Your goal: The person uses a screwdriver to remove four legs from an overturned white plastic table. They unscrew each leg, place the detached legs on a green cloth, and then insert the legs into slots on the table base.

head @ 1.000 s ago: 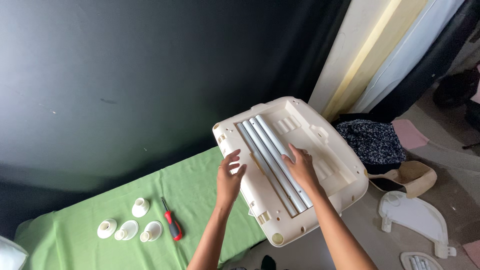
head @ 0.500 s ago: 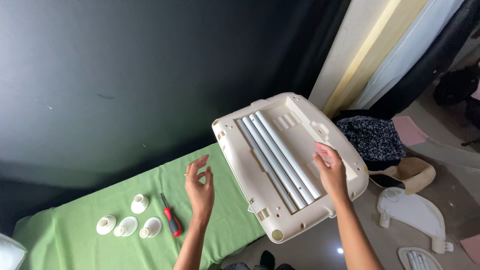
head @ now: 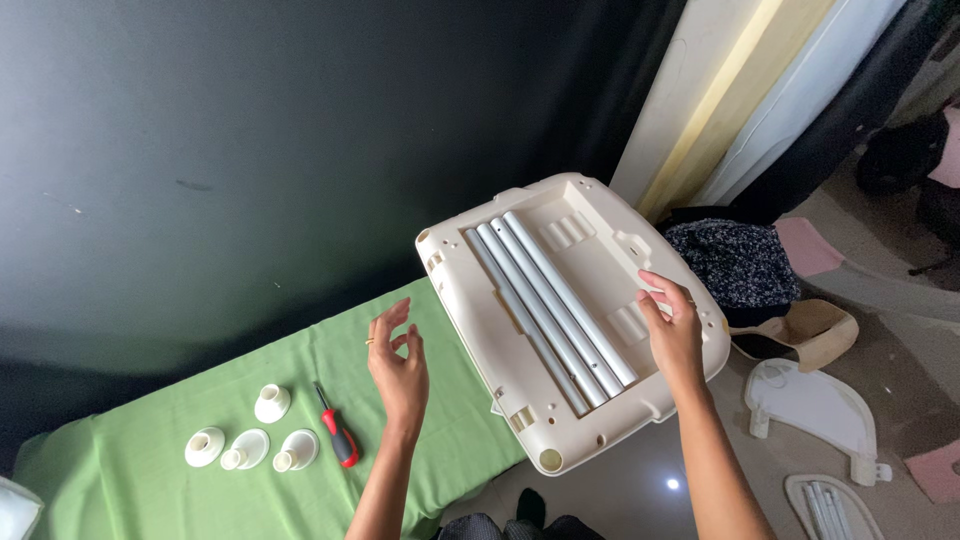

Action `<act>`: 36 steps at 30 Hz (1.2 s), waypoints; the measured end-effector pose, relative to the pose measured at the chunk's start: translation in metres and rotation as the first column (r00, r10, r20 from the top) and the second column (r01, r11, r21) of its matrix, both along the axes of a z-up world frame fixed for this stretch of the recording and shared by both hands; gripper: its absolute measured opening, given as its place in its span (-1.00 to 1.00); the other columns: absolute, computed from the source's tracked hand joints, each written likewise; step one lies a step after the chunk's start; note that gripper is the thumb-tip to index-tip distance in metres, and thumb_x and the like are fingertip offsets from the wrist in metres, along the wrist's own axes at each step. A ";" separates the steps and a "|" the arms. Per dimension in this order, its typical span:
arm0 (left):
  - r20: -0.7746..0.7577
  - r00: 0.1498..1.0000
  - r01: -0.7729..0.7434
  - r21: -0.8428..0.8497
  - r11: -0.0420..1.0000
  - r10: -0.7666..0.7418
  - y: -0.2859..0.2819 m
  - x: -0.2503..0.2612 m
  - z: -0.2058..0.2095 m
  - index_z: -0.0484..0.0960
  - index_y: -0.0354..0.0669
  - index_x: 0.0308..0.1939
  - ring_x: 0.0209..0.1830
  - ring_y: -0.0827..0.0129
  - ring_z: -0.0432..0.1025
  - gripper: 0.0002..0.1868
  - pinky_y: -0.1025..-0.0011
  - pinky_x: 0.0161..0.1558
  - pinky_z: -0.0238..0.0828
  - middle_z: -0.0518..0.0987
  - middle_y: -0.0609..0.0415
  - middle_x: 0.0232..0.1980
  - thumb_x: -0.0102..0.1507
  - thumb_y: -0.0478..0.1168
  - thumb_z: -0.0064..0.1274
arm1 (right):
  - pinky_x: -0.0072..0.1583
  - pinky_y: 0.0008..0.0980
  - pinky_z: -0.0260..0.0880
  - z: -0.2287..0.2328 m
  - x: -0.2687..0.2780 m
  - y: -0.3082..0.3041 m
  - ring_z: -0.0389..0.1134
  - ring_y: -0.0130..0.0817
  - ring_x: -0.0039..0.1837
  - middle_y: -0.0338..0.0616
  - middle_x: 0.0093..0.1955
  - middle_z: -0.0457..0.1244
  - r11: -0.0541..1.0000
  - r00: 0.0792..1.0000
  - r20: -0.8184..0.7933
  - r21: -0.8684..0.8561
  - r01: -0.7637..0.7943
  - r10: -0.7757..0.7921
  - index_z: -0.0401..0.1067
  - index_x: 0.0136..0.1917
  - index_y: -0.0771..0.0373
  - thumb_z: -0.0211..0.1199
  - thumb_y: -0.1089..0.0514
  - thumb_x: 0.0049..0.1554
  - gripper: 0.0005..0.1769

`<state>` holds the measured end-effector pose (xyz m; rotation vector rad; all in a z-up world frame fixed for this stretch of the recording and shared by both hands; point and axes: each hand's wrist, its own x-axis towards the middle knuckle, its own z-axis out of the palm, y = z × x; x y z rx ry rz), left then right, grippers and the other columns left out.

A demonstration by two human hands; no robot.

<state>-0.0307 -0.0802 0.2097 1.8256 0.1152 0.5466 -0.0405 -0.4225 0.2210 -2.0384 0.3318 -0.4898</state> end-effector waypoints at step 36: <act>0.014 0.997 -0.076 0.027 0.997 0.075 0.019 -0.012 0.000 0.73 -0.14 -0.05 0.19 0.18 0.43 -0.62 0.33 0.04 0.54 0.52 0.00 0.19 0.18 -0.54 -0.04 | 0.18 -0.21 0.42 -0.089 0.063 0.014 0.45 -0.15 0.15 0.05 0.13 0.41 0.966 0.905 -0.404 -0.152 -0.210 0.133 0.40 0.39 0.22 0.38 -0.07 0.12 -0.36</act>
